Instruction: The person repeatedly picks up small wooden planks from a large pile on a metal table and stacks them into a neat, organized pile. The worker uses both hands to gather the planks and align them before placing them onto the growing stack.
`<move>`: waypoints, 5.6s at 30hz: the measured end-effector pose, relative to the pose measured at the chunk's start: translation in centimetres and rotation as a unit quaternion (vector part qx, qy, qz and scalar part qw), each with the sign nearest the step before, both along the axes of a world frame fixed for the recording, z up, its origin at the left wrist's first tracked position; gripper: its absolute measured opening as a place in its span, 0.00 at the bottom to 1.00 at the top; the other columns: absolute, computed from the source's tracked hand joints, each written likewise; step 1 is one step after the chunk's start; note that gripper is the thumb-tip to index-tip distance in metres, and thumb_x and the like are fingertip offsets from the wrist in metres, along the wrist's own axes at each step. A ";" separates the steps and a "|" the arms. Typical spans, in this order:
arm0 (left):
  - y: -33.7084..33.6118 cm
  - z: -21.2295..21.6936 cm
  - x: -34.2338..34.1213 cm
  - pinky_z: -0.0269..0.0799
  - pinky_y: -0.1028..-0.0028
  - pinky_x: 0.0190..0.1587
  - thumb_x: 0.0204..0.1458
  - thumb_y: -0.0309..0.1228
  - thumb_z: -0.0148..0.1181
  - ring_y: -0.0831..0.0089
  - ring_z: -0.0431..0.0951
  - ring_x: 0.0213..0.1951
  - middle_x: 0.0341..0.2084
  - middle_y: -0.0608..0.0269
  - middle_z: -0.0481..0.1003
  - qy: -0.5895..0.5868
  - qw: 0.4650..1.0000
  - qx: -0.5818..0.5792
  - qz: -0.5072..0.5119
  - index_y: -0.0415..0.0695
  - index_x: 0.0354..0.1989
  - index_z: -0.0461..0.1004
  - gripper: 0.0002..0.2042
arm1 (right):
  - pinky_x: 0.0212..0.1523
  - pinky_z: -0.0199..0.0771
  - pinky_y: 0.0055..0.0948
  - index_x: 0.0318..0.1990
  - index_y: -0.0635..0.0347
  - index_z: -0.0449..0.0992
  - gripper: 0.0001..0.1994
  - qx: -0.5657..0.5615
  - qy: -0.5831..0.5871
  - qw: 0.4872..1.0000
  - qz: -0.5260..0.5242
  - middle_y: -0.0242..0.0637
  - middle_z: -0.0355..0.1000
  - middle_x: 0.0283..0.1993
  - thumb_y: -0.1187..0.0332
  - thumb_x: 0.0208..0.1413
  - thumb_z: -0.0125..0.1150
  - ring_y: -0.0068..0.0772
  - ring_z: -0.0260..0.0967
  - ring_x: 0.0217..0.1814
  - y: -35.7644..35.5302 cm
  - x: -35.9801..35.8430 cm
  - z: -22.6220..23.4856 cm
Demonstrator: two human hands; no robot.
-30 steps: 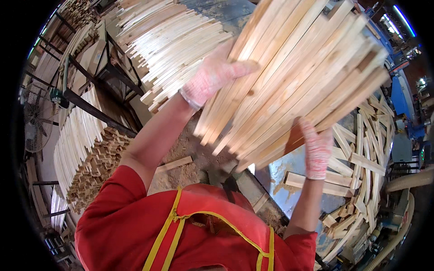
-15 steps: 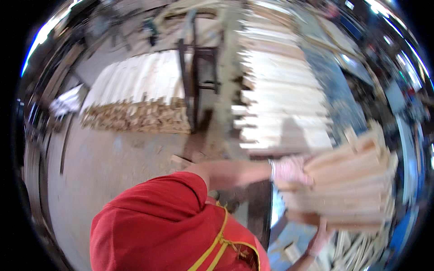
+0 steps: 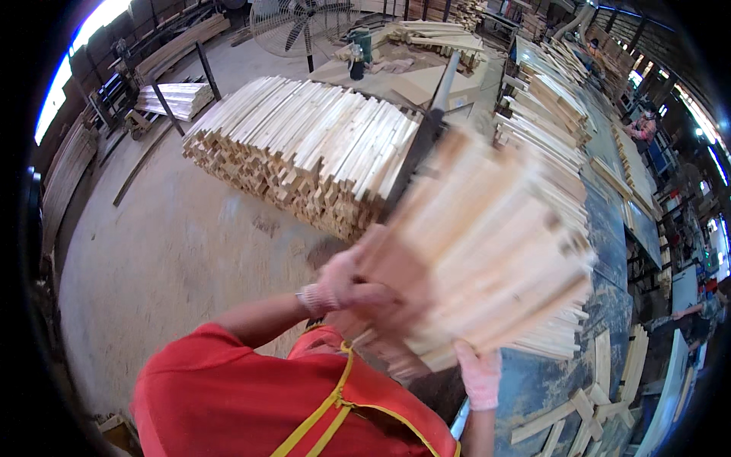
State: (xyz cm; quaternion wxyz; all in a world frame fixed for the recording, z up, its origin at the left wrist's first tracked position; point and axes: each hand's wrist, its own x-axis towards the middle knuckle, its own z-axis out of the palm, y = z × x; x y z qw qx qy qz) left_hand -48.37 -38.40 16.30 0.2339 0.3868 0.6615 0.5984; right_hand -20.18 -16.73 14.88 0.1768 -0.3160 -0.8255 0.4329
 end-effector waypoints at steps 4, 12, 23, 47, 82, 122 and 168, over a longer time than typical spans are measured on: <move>-9.0 -3.0 -11.4 0.76 0.66 0.63 0.58 0.33 0.73 0.74 0.79 0.57 0.59 0.52 0.80 0.095 0.977 -0.120 0.146 0.42 0.82 0.50 0.47 | 0.54 0.82 0.38 0.62 0.64 0.78 0.22 -0.130 -0.060 0.978 0.155 0.44 0.82 0.55 0.67 0.62 0.71 0.34 0.80 0.53 -2.4 -18.5 0.2; -9.2 -6.7 -32.3 0.77 0.66 0.59 0.60 0.30 0.67 0.68 0.80 0.55 0.58 0.54 0.79 -0.136 0.945 -0.103 0.279 0.42 0.82 0.51 0.43 | 0.62 0.79 0.47 0.79 0.59 0.58 0.47 0.002 -0.193 0.977 0.095 0.54 0.80 0.59 0.43 0.59 0.70 0.52 0.81 0.59 -3.1 -46.9 -3.3; 12.0 -14.7 -53.4 0.79 0.72 0.46 0.59 0.31 0.69 0.72 0.80 0.46 0.51 0.57 0.79 -0.239 0.947 -0.110 0.186 0.40 0.67 0.69 0.28 | 0.66 0.75 0.52 0.63 0.62 0.71 0.31 0.086 -0.182 0.979 -0.026 0.58 0.74 0.64 0.47 0.60 0.61 0.64 0.74 0.66 5.5 -62.2 -8.3; 21.7 -4.7 23.2 0.76 0.59 0.61 0.59 0.36 0.65 0.52 0.76 0.63 0.65 0.41 0.71 -0.093 0.870 -0.198 -0.443 0.34 0.76 0.61 0.37 | 0.62 0.78 0.41 0.82 0.56 0.47 0.55 -0.220 0.187 0.827 -0.483 0.53 0.74 0.61 0.56 0.51 0.77 0.47 0.76 0.59 -10.7 7.5 -12.4; 75.1 -10.1 80.8 0.63 0.49 0.70 0.54 0.61 0.64 0.49 0.66 0.71 0.70 0.45 0.66 0.490 0.709 -0.141 -0.487 0.46 0.79 0.56 0.48 | 0.56 0.70 0.52 0.50 0.49 0.87 0.27 -0.378 -0.555 0.703 -0.234 0.35 0.85 0.52 0.38 0.68 0.52 0.41 0.81 0.56 17.5 49.1 -13.9; 46.0 -18.3 44.3 0.75 0.54 0.57 0.55 0.44 0.66 0.47 0.77 0.59 0.60 0.48 0.74 0.467 0.729 -0.295 -0.405 0.44 0.74 0.61 0.39 | 0.69 0.67 0.35 0.83 0.60 0.44 0.58 -0.210 0.350 0.587 -0.699 0.47 0.62 0.76 0.76 0.48 0.78 0.42 0.67 0.68 11.4 38.6 -15.8; 33.9 -10.6 27.3 0.62 0.51 0.67 0.41 0.43 0.77 0.50 0.70 0.59 0.56 0.49 0.68 0.512 0.751 -0.080 -0.410 0.39 0.60 0.65 0.39 | 0.44 0.79 0.43 0.49 0.59 0.81 0.25 -0.183 -0.150 0.861 -0.450 0.44 0.80 0.36 0.44 0.63 0.62 0.46 0.79 0.37 23.5 33.2 -20.1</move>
